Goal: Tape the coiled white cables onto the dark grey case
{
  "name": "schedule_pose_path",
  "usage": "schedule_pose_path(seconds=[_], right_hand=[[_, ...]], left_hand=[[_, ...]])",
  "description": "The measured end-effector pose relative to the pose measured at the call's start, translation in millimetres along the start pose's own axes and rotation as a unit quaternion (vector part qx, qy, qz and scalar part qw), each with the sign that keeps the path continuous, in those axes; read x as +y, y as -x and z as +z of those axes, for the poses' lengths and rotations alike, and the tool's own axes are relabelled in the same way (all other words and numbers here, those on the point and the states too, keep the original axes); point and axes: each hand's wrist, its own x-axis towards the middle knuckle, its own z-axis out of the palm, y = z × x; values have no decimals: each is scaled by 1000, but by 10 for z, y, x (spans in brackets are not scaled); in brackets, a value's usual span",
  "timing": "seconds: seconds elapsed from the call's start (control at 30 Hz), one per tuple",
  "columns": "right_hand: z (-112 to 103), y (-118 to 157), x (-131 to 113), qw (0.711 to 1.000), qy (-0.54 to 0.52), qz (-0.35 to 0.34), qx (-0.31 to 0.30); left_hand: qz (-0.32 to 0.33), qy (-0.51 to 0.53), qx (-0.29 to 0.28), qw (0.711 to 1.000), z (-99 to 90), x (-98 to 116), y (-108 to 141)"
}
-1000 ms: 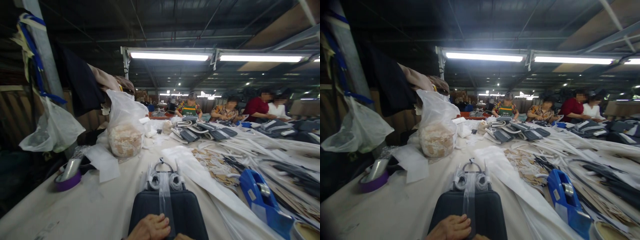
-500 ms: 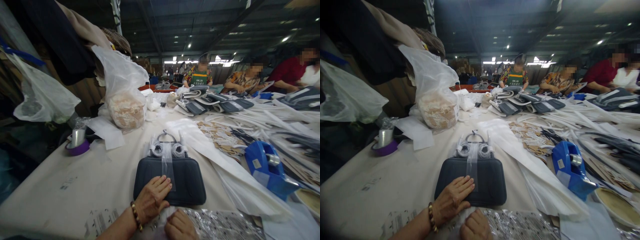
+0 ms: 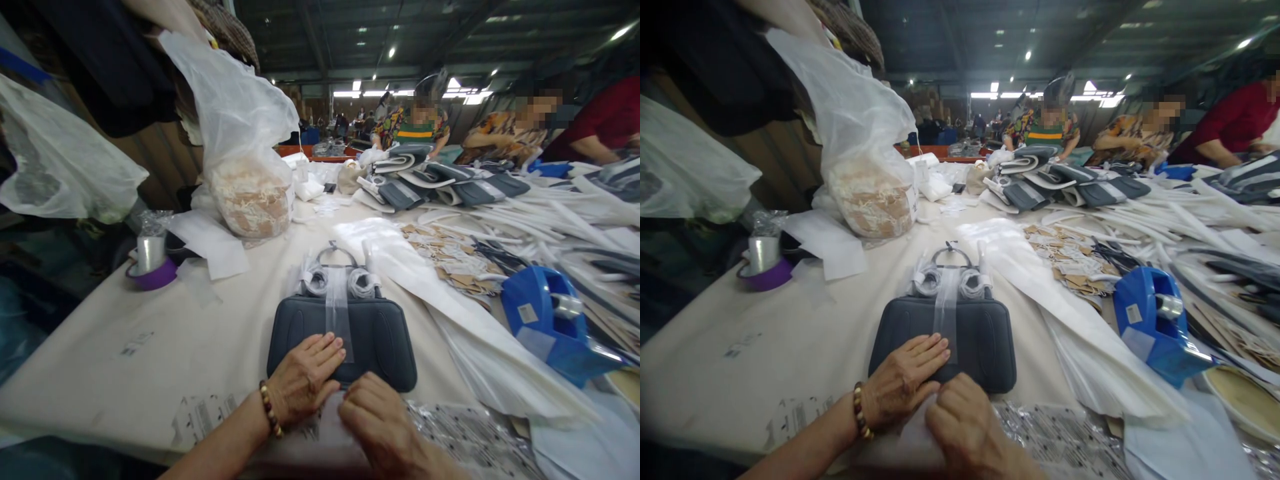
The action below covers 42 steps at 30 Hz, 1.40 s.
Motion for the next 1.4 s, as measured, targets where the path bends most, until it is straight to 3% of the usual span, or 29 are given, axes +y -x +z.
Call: schedule_pose_path(seconds=[0.13, 0.23, 0.37, 0.63, 0.77, 0.83, 0.97, 1.13, 1.27, 1.33, 1.4], right_hand=[[-145, -311, 367, 997, 69, 32, -13], [-98, -434, 606, 992, 109, 48, -28], [25, -444, 748, 990, 119, 71, -37], [195, -352, 790, 975, 140, 164, -48], [215, -355, 793, 975, 119, 184, -46], [207, -359, 790, 974, 111, 194, -50], [189, -353, 793, 970, 113, 207, -65], [239, -362, 804, 962, 147, 221, -66], [229, -417, 721, 954, 161, 251, -26], [80, -378, 653, 957, 140, 251, 22], [-216, -233, 622, 957, 139, 234, 98]], left_hand=[[3, 45, -2, 999, -60, 19, 7], [-18, 97, 13, 995, -79, 39, -8], [-28, 120, 6, 992, -65, 42, -21], [-29, 127, 73, 989, 47, 31, 44], [-47, 143, 147, 978, 22, 46, 8], [-64, 150, 159, 974, -12, 68, -37], [-59, 46, 158, 985, 0, 120, -128], [-45, -43, 159, 985, 184, 146, -136], [-53, -61, 159, 984, 219, 143, -116], [-52, -82, 143, 985, 189, 144, -132], [-50, -94, 143, 984, 151, 150, -154]])
